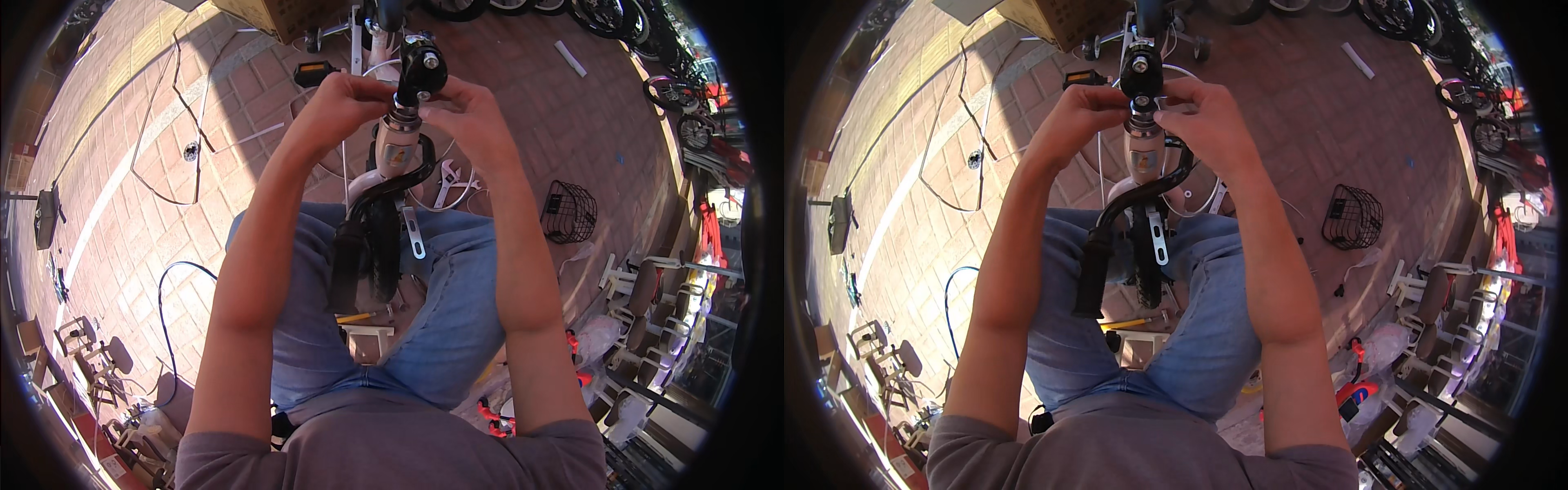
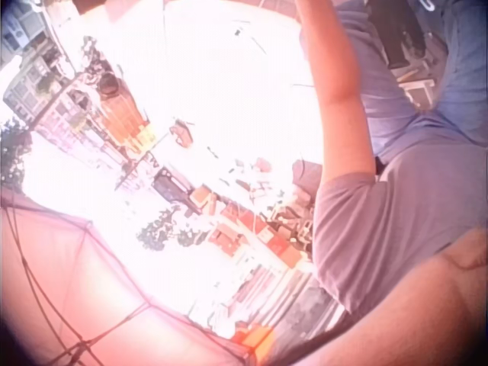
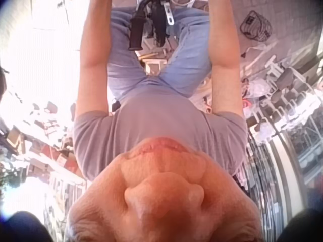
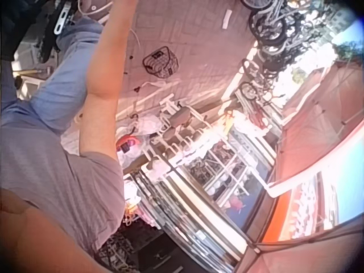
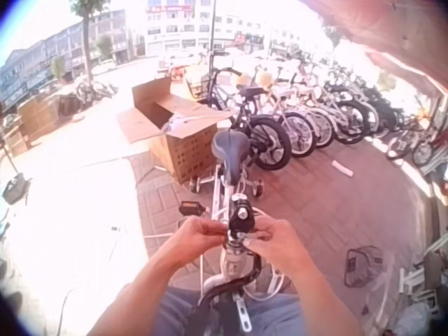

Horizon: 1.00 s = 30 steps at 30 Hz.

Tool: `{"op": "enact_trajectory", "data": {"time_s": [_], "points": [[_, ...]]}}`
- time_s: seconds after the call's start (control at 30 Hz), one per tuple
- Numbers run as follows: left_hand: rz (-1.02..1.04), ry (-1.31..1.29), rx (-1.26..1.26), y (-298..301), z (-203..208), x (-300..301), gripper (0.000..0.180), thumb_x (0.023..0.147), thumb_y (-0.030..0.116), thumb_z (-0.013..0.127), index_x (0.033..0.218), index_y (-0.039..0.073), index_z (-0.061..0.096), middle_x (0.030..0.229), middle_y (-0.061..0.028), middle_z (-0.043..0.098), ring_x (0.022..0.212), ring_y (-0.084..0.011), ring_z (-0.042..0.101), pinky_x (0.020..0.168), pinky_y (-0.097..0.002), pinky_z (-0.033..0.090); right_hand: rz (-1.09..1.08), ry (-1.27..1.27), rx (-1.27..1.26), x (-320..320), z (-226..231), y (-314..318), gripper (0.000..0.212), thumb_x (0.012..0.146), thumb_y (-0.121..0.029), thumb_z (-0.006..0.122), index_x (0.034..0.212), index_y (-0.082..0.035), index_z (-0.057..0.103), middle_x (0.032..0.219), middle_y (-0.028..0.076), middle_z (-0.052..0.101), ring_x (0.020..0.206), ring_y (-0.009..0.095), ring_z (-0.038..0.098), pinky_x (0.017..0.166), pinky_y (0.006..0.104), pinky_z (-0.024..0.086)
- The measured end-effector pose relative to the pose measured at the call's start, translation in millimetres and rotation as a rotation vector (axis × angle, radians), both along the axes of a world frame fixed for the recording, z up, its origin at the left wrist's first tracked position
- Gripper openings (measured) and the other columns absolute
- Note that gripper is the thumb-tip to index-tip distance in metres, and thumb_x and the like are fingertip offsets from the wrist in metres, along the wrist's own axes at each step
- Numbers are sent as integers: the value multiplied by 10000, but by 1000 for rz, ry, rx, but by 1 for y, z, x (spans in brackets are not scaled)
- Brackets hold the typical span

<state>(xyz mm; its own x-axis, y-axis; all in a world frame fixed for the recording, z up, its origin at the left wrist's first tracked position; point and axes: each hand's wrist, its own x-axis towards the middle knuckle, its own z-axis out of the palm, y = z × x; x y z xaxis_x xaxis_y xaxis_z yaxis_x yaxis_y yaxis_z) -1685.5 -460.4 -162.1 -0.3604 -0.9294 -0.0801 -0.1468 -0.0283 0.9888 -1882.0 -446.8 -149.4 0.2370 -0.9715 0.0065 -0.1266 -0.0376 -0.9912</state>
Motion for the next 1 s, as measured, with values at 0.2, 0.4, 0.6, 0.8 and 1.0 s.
{"op": "enact_trajectory", "data": {"time_s": [0.2,0.4,0.6,0.8,1.0], "points": [[60,68,13,-1,-4,0,207,779,60,625,965,-18,669,876,-57,660,831,-113,589,798,-256,428,-83,-37,43,-2,-10,-10,271,811,-44,566,1067,28,617,948,74,644,886,129,586,791,251,448],[45,64,56,-6,-8,-1,187,770,56,640,940,-15,672,873,-58,660,839,-110,583,807,-252,420,-68,105,69,9,-15,-21,256,838,-102,538,1060,-17,631,926,69,648,854,124,591,771,250,450],[26,102,62,-2,-4,-1,219,772,41,635,984,-5,658,894,-43,657,847,-102,578,827,-253,419,-156,218,-30,6,-38,-40,198,776,-65,578,937,4,671,784,72,653,721,121,610,630,258,476],[-28,121,62,-3,-8,7,233,773,24,626,1003,-4,649,928,-42,653,857,-105,574,829,-253,424,-236,255,19,-12,-18,-21,225,724,-9,587,931,13,672,728,65,640,698,96,600,620,240,471],[-36,104,51,0,-1,3,262,758,4,612,1017,-24,635,938,-56,651,873,-128,580,832,-252,426,-36,216,77,-39,-3,7,256,794,-21,567,1036,43,620,909,54,594,769,103,568,708,230,475]]}}
